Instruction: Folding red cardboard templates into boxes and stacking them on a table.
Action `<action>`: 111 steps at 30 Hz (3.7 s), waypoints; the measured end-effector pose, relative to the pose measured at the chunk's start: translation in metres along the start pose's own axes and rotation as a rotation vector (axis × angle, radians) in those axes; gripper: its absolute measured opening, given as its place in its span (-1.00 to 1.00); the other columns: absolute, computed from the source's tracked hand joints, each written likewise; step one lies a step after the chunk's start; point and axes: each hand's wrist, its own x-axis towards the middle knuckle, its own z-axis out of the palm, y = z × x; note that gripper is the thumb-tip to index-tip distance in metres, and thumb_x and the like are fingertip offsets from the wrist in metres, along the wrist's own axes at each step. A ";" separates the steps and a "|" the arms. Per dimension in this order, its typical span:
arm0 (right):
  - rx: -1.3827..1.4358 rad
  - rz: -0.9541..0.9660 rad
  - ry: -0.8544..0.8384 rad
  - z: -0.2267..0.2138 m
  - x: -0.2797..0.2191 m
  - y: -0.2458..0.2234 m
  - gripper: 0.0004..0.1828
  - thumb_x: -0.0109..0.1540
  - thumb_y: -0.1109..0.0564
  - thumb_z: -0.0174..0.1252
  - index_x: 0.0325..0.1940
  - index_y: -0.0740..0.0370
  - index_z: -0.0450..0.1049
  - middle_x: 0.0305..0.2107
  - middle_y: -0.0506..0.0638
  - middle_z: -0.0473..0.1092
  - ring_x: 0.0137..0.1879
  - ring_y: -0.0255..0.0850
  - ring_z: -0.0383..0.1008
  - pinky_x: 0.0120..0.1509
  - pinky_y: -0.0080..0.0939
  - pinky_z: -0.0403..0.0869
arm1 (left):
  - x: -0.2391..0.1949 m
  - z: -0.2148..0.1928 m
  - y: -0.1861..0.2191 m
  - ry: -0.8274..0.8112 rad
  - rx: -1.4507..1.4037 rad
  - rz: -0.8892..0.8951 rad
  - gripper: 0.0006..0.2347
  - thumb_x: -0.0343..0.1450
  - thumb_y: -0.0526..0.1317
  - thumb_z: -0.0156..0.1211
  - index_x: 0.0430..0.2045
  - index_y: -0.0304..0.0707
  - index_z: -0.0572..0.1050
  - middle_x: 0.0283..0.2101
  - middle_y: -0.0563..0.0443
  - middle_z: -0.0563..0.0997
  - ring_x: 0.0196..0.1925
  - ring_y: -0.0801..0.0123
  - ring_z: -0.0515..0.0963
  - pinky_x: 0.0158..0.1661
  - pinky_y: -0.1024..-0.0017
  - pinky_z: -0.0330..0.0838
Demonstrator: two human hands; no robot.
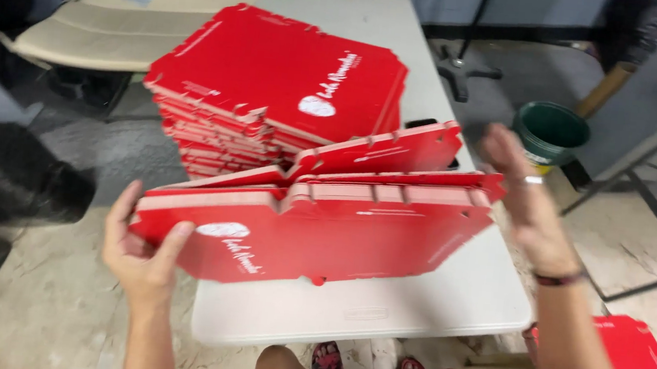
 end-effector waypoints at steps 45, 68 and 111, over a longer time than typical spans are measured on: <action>0.052 0.219 0.402 0.079 -0.013 -0.018 -0.45 0.35 0.29 -0.09 0.46 0.36 0.17 0.28 0.15 0.29 0.26 -0.16 0.32 0.30 -0.26 0.33 | -0.033 0.003 -0.038 0.032 0.020 -0.099 -0.58 0.48 -0.17 0.03 0.20 -0.44 0.26 0.12 -0.18 0.42 0.08 0.25 0.41 0.12 0.38 0.29; -0.204 -0.059 0.504 0.042 -0.022 0.006 -0.82 0.43 0.36 0.13 0.09 0.53 0.52 -0.11 0.38 0.44 -0.16 0.01 0.53 -0.03 0.03 0.59 | -0.039 0.020 -0.053 0.232 -0.033 0.085 -0.51 0.46 -0.14 0.26 0.24 -0.34 0.28 0.09 -0.19 0.46 0.13 0.34 0.45 0.26 0.15 0.29; -0.598 -0.424 0.924 -0.077 -0.044 0.008 -0.78 0.51 0.52 0.06 0.09 0.38 0.20 -0.10 0.19 0.20 -0.06 -0.02 0.20 0.14 0.02 0.31 | -0.039 0.016 -0.059 0.235 0.001 0.088 -0.73 0.43 -0.16 0.32 -0.16 -0.25 0.36 -0.27 -0.06 0.45 -0.19 0.40 0.43 -0.01 0.36 0.34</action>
